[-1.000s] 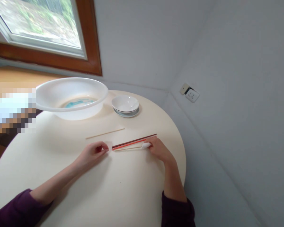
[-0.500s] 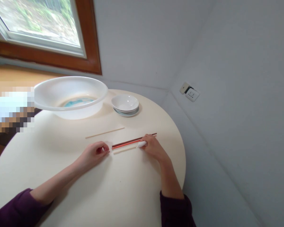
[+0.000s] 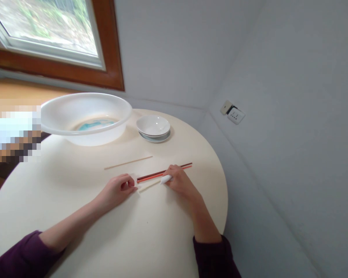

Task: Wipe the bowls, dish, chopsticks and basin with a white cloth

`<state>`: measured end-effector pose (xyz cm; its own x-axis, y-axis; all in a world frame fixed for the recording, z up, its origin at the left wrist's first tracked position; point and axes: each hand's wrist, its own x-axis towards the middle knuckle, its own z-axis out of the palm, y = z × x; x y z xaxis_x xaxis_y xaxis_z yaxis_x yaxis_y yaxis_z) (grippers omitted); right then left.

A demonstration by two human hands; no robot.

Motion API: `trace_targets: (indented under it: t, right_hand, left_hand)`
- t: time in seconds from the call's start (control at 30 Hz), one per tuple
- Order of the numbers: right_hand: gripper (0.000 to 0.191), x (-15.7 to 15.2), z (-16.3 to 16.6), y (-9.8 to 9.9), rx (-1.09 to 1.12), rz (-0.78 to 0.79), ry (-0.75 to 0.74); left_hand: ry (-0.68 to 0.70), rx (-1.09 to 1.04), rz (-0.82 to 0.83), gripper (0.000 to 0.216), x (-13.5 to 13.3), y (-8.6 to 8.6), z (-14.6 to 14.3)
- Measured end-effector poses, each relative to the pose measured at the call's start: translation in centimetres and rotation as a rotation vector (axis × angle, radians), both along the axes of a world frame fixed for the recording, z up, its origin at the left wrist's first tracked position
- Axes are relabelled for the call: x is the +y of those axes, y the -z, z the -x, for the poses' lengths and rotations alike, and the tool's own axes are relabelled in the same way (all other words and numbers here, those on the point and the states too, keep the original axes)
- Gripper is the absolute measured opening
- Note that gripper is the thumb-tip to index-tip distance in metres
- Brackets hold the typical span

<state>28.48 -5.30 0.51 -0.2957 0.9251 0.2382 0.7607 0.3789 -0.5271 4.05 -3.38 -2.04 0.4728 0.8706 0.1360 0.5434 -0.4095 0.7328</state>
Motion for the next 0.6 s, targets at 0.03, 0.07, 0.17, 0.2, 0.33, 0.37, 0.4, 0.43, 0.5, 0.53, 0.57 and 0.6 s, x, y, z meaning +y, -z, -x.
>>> trace_targets:
  t: [0.03, 0.07, 0.17, 0.2, 0.33, 0.37, 0.4, 0.43, 0.5, 0.53, 0.57, 0.6]
  right_hand:
    - [0.015, 0.0, 0.1, 0.1, -0.007, -0.005, 0.000]
    - [0.015, 0.1, 0.2, 0.2, -0.014, -0.015, 0.003]
    - [0.016, 0.3, 0.1, 0.6, -0.028, -0.052, 0.015]
    - [0.017, 0.4, 0.1, 0.7, -0.033, -0.064, 0.018]
    - [0.017, 0.6, 0.0, 1.1, -0.061, -0.096, 0.046]
    - [0.017, 0.6, 0.0, 1.2, -0.065, -0.100, 0.054]
    - [0.016, 0.7, 0.1, 1.2, -0.066, -0.101, 0.060]
    - [0.016, 0.7, 0.1, 1.2, -0.065, -0.101, 0.065]
    - [0.015, 0.6, 0.2, 1.1, -0.061, -0.096, 0.063]
    - [0.015, 0.6, 0.3, 1.1, -0.058, -0.093, 0.060]
    - [0.014, 0.6, 0.4, 1.1, -0.057, -0.088, 0.057]
    - [0.015, 0.6, 0.4, 1.1, -0.056, -0.085, 0.056]
  left_hand:
    - [-0.006, -0.001, -0.003, 0.014, 0.0, 0.0, 0.0]
    - [-0.013, -0.006, -0.008, 0.015, 0.0, 0.0, 0.0]
    - [-0.030, -0.021, -0.023, 0.015, 0.0, -0.2, 0.1]
    - [-0.033, -0.027, -0.025, 0.015, 0.0, -0.2, 0.1]
    - [-0.028, -0.045, -0.027, 0.014, 0.0, -0.4, 0.1]
    - [-0.026, -0.048, -0.028, 0.014, 0.0, -0.3, 0.1]
    - [-0.025, -0.050, -0.032, 0.014, 0.0, -0.3, 0.1]
    - [-0.027, -0.051, -0.035, 0.015, 0.0, -0.3, 0.2]
    - [-0.034, -0.050, -0.038, 0.015, 0.0, -0.3, 0.2]
    - [-0.039, -0.048, -0.039, 0.015, 0.0, -0.4, 0.2]
    - [-0.043, -0.045, -0.037, 0.015, 0.0, -0.4, 0.2]
    - [-0.046, -0.042, -0.035, 0.015, 0.0, -0.5, 0.2]
